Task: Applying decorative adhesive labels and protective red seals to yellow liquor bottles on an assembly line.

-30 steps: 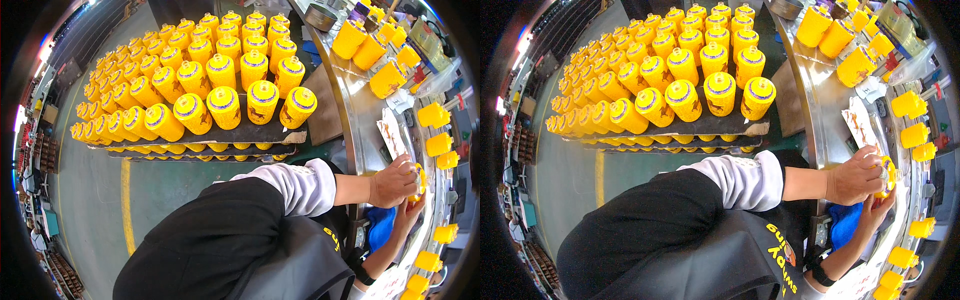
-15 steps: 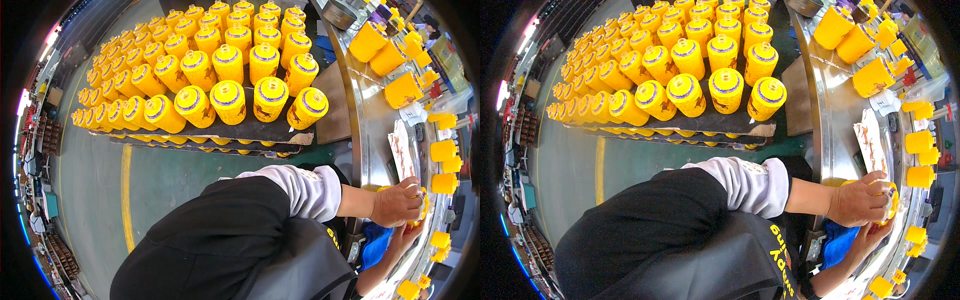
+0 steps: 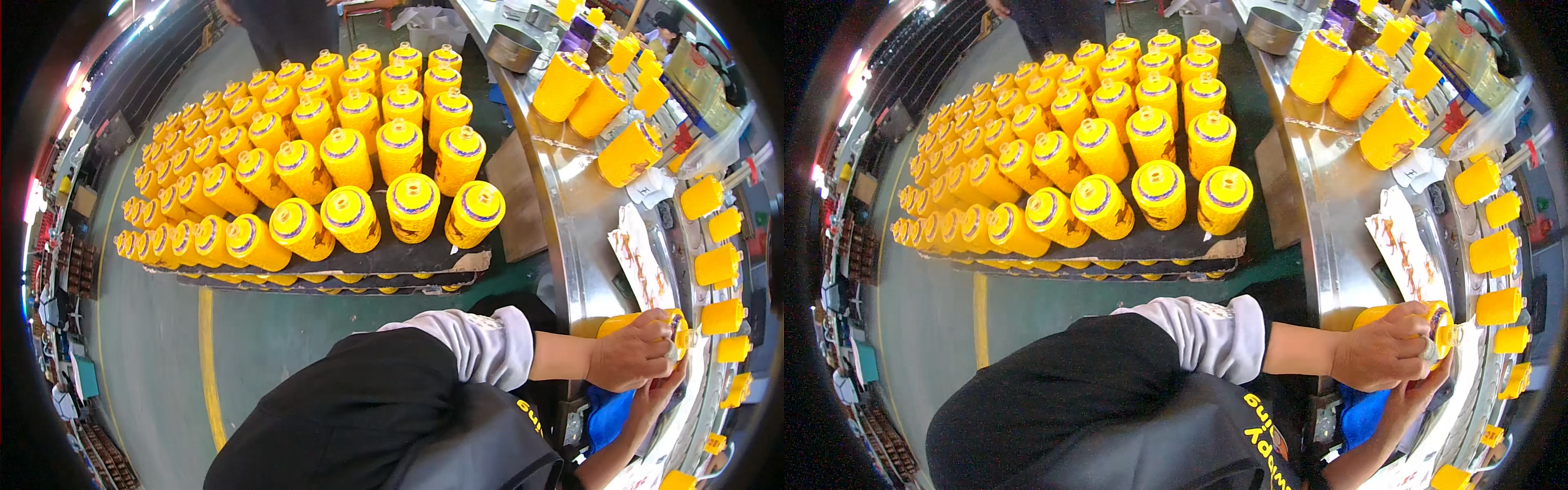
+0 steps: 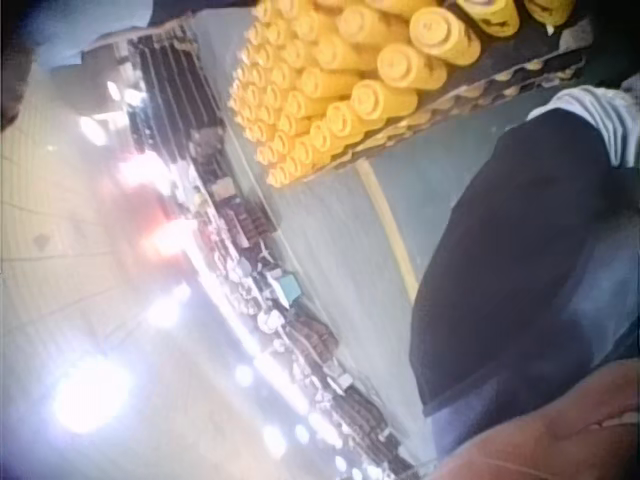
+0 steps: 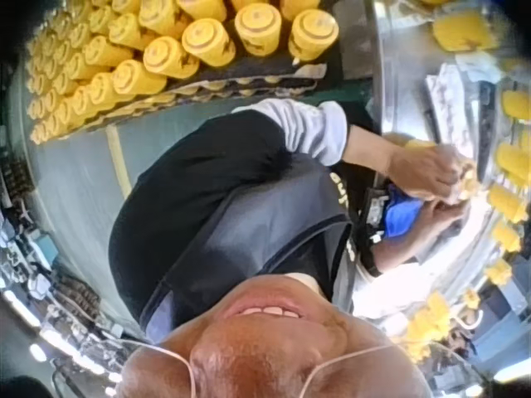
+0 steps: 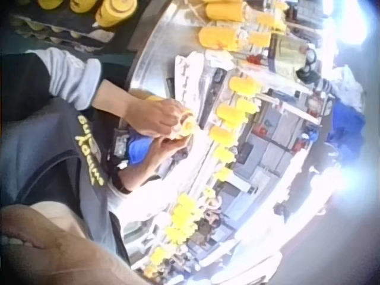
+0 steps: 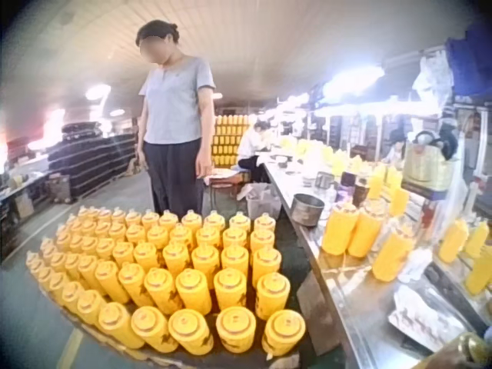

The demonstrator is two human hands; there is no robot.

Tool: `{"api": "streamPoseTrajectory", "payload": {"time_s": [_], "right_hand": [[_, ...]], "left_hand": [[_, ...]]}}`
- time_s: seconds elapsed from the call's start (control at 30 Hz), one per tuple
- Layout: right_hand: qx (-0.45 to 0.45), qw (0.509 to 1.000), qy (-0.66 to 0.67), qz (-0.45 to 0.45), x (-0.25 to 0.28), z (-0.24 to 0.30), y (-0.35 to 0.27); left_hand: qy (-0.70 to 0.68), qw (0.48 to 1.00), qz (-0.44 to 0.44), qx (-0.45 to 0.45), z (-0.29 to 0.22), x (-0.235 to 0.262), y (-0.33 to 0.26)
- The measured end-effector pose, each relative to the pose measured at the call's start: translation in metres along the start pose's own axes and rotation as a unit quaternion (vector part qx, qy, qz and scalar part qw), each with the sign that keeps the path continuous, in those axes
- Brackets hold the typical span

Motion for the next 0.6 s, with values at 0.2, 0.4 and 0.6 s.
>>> {"api": "streamPoseTrajectory", "payload": {"time_s": [0.2, 0.4, 0.6], "right_hand": [[-0.035, 0.998, 0.045, -0.010, -0.005, 0.008, -0.002], [-0.066, 0.993, 0.099, -0.011, -0.007, 0.018, -0.002], [-0.093, 0.992, 0.072, -0.033, -0.007, 0.022, -0.005]], "left_hand": [[-0.024, 0.994, -0.024, 0.107, 0.016, 0.009, -0.002], [-0.049, 0.995, -0.015, 0.083, 0.020, 0.011, 0.001], [-0.067, 0.996, 0.058, 0.012, 0.009, 0.006, -0.003]]}}
Point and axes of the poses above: each hand's wrist, its own y-axis towards the middle knuckle, its own x-axis out of the back of the hand, z = x × y, the point moved 1 cm from there along y, towards the middle knuckle, and after that the axes turned 4 degrees about y, right-handed, at the moved point
